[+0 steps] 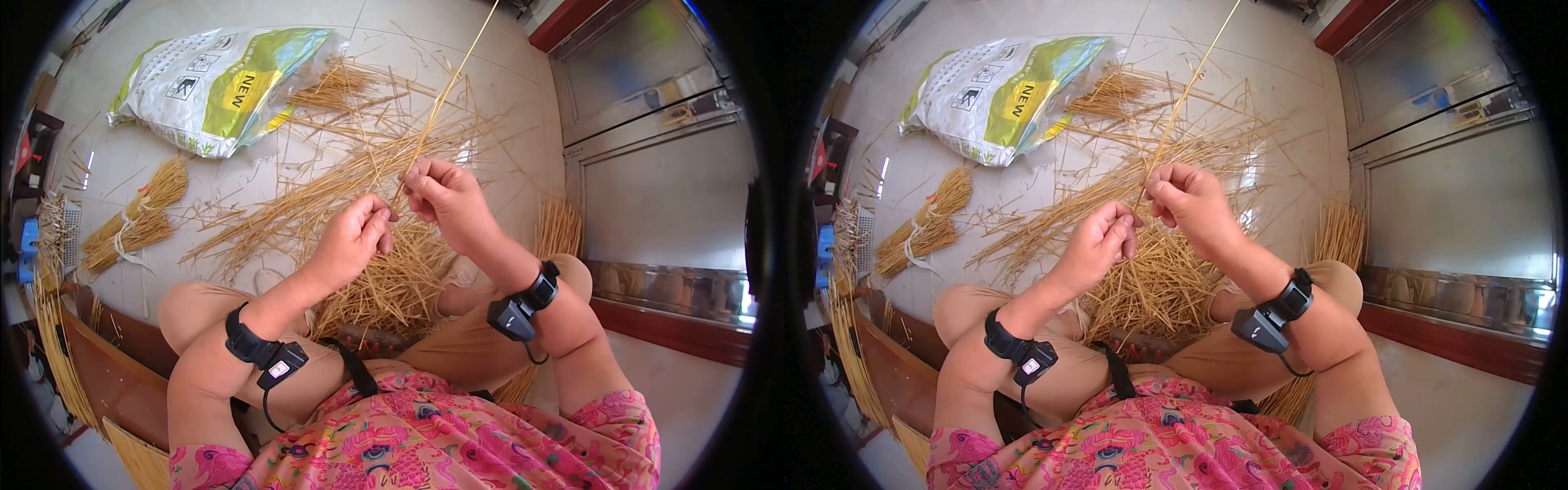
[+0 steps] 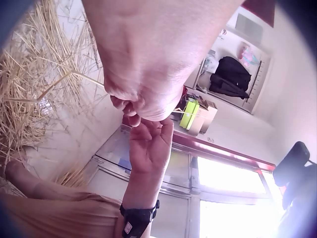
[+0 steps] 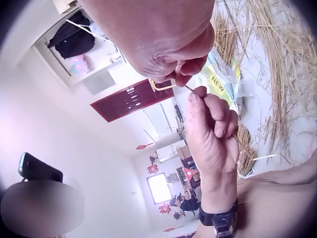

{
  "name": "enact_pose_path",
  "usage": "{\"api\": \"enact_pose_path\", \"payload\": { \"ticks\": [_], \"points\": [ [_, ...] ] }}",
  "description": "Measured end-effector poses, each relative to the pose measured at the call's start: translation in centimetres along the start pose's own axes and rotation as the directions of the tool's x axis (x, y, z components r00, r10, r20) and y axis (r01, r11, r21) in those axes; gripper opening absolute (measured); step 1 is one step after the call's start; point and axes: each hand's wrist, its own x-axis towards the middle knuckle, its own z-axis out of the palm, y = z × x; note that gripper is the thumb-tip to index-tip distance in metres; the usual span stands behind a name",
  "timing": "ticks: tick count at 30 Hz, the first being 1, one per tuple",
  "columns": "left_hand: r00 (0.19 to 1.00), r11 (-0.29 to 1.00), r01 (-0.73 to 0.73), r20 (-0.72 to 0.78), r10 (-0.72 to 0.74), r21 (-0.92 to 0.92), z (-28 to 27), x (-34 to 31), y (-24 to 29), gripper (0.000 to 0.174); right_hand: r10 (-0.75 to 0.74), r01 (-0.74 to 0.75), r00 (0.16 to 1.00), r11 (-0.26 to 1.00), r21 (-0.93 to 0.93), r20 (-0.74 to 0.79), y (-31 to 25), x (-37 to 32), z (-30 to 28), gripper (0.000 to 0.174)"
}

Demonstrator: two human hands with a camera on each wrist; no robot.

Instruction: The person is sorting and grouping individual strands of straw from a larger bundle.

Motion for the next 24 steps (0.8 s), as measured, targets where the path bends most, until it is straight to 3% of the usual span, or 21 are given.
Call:
{"api": "enact_pose_path", "payload": {
  "ticks": [5,11,14,24],
  "points": [
    [0.999,0.999,0.020,-0.046,-0.022,-0.039,0.1,0.0,-0.1,0.015,-0.018,0.019,1.000,0.996,-0.083,0.016,0.4,-0.2,0.7,0.005],
    [0.998,0.999,-0.040,-0.041,0.039,-0.010,0.1,0.0,0.3,0.016,-0.102,0.105,0.994,0.992,-0.072,0.048,0.7,-0.2,0.5,0.004],
    [0.999,0.998,-0.039,-0.010,0.039,0.045,-0.1,-0.1,0.2,0.017,-0.141,0.139,0.990,0.988,-0.063,-0.027,-0.1,-0.1,0.5,0.005],
    [0.999,1.000,-0.027,0.032,0.028,-0.009,0.1,-0.2,0.0,0.019,-0.176,0.177,0.983,0.984,0.007,-0.046,-0.4,0.1,0.2,0.008]
  ]
}}
